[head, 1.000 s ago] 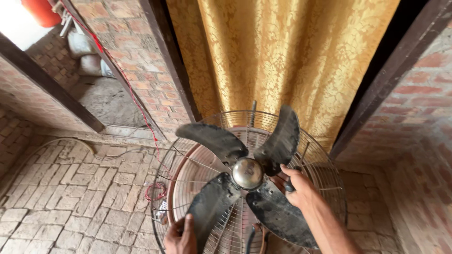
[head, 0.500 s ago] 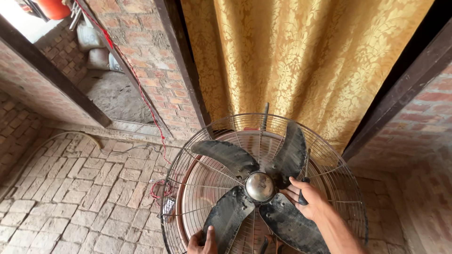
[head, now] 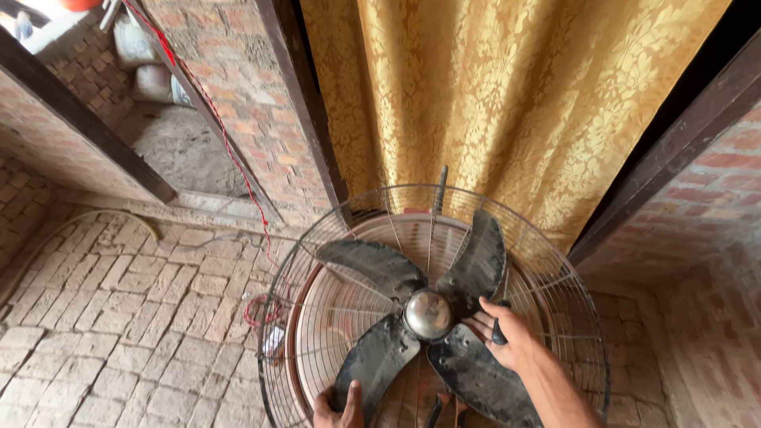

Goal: The person uses a screwdriver to remove the central nut from a standing fan, detaching the fan blades. They then reattach the fan blades and tighten the nut to secure them back onto the motor shaft.

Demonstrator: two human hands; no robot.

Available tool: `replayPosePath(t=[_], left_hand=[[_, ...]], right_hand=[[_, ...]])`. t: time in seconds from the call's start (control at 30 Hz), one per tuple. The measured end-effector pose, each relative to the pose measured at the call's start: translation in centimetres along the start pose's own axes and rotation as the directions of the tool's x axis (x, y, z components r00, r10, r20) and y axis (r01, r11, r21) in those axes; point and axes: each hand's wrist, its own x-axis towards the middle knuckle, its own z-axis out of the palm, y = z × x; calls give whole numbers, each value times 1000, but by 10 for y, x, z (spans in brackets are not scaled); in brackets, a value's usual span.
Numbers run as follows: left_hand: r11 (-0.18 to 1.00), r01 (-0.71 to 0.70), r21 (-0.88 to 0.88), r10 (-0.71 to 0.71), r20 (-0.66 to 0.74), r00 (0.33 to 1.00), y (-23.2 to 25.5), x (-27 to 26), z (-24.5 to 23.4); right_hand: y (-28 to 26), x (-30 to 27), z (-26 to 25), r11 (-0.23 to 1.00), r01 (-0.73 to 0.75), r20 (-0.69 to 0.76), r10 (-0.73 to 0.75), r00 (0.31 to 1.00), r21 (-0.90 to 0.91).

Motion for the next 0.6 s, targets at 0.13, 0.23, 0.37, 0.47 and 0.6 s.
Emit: replayPosePath(t=[0.13,0.23,0.37,0.47,0.6], left_hand=[[991,15,134,-31,117,993,28,-18,-24],[949,55,310,-89,95,992,39,-27,-33],[917,-124,379,144,-24,989,25,-36,-25],[908,-97,407,60,102,993,29,-35,-37],[858,-51,511,-67,210,975,56,-44,-52]], right_hand=[[4,1,-4,1000,25,-2,-25,1000,6],[8,0,-6,999,40,1,-40,999,-11],[9,-2,-8,999,31,13,-31,999,10],[10,-6,-6,999,44,-6,-44,999,9],[10,-14,-1,998,63,-45,-63,997,-13]])
